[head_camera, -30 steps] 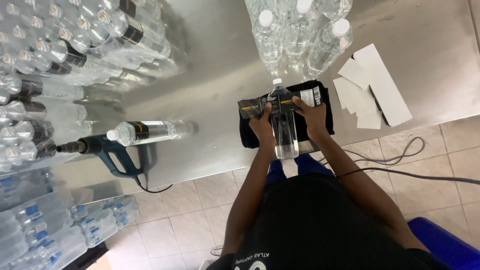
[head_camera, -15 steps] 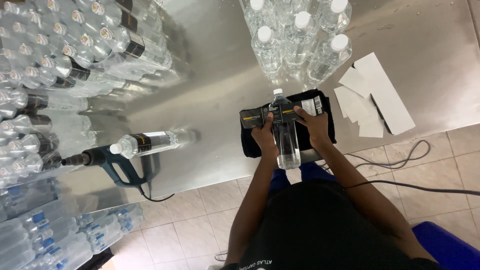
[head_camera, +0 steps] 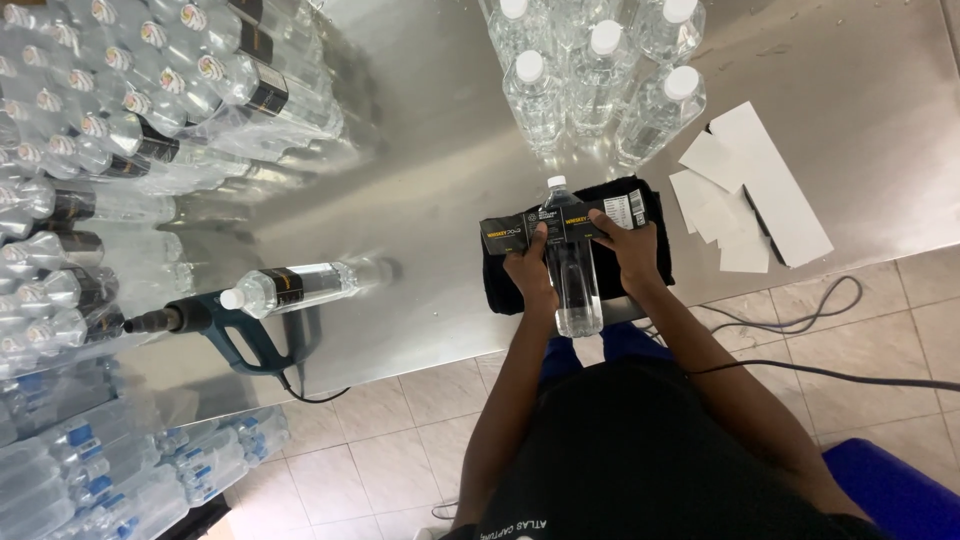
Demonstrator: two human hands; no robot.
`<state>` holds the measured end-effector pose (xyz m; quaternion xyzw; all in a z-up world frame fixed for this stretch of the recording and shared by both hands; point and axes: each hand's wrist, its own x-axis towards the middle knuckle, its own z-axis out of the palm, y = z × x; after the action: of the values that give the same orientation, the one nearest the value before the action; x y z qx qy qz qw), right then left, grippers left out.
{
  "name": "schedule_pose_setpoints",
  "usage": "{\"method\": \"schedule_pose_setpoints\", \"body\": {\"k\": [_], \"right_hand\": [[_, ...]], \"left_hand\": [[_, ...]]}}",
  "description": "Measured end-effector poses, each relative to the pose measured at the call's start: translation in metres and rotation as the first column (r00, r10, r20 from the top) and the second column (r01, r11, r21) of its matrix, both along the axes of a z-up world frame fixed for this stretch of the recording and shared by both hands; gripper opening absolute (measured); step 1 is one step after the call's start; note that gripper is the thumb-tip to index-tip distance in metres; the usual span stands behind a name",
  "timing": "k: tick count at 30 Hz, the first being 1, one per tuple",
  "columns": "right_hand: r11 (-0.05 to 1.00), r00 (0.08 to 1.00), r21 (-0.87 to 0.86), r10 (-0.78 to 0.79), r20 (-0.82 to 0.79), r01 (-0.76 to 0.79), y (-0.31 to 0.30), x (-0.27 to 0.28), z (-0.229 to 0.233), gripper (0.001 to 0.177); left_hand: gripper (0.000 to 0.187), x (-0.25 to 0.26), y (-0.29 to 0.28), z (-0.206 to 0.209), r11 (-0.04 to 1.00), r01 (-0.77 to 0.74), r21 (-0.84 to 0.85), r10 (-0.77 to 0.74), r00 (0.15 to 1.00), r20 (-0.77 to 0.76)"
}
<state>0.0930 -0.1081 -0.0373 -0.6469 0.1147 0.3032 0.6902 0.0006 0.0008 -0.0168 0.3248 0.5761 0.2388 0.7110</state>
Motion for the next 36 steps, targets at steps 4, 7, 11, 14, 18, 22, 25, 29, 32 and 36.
{"method": "schedule_pose_setpoints", "body": {"k": [4, 7, 11, 14, 18, 22, 25, 29, 32, 36], "right_hand": [[0.999, 0.999, -0.004, -0.04, -0.024, 0.04, 0.004, 0.001, 0.008, 0.041], [0.999, 0.999, -0.04, -0.03, -0.011, 0.03, 0.005, -0.003, 0.009, 0.04], [0.995, 0.999, -0.094, -0.034, 0.015, 0.035, 0.012, -0.004, 0.005, 0.038], [0.986, 0.997, -0.152, -0.056, 0.048, 0.062, 0.016, -0.011, 0.011, 0.039], [0.958, 0.982, -0.259, -0.077, 0.174, 0.121, 0.024, -0.025, 0.019, 0.038], [0.937, 0.967, -0.313, -0.081, 0.244, 0.157, 0.035, -0.028, 0.017, 0.039], [0.94, 0.961, -0.303, -0.071, 0.268, 0.154, 0.034, -0.029, 0.017, 0.041], [0.95, 0.976, -0.263, -0.126, 0.177, 0.171, 0.037, -0.038, 0.045, 0.048], [0.968, 0.974, -0.187, -0.134, 0.181, 0.168, 0.037, -0.046, 0.057, 0.052], [0.989, 0.972, -0.007, -0.145, 0.183, 0.148, 0.043, -0.039, 0.172, 0.047]], "left_hand": [[0.032, 0.002, 0.001, -0.004, 0.999, -0.036, -0.006, 0.036, 0.999, 0.021], [0.031, -0.002, 0.0, -0.008, 0.999, -0.039, 0.004, 0.039, 0.999, -0.019], [0.028, 0.005, -0.002, -0.008, 0.987, -0.146, -0.06, 0.148, 0.989, 0.025], [0.029, 0.011, -0.006, 0.011, 0.977, -0.198, -0.072, 0.2, 0.98, 0.011], [0.041, 0.014, -0.008, 0.019, 0.978, -0.203, -0.046, 0.201, 0.979, -0.041], [0.037, 0.012, -0.004, 0.006, 0.983, -0.182, -0.015, 0.181, 0.982, -0.05], [0.048, 0.016, -0.004, 0.032, 0.991, -0.132, -0.011, 0.132, 0.99, -0.045], [0.049, 0.013, -0.012, 0.082, 0.983, -0.169, -0.069, 0.171, 0.985, 0.029], [0.031, -0.005, -0.007, 0.063, 0.981, -0.185, -0.058, 0.194, 0.957, 0.216], [0.011, -0.012, 0.005, 0.08, 0.988, -0.147, 0.049, 0.106, 0.873, 0.477]]}}
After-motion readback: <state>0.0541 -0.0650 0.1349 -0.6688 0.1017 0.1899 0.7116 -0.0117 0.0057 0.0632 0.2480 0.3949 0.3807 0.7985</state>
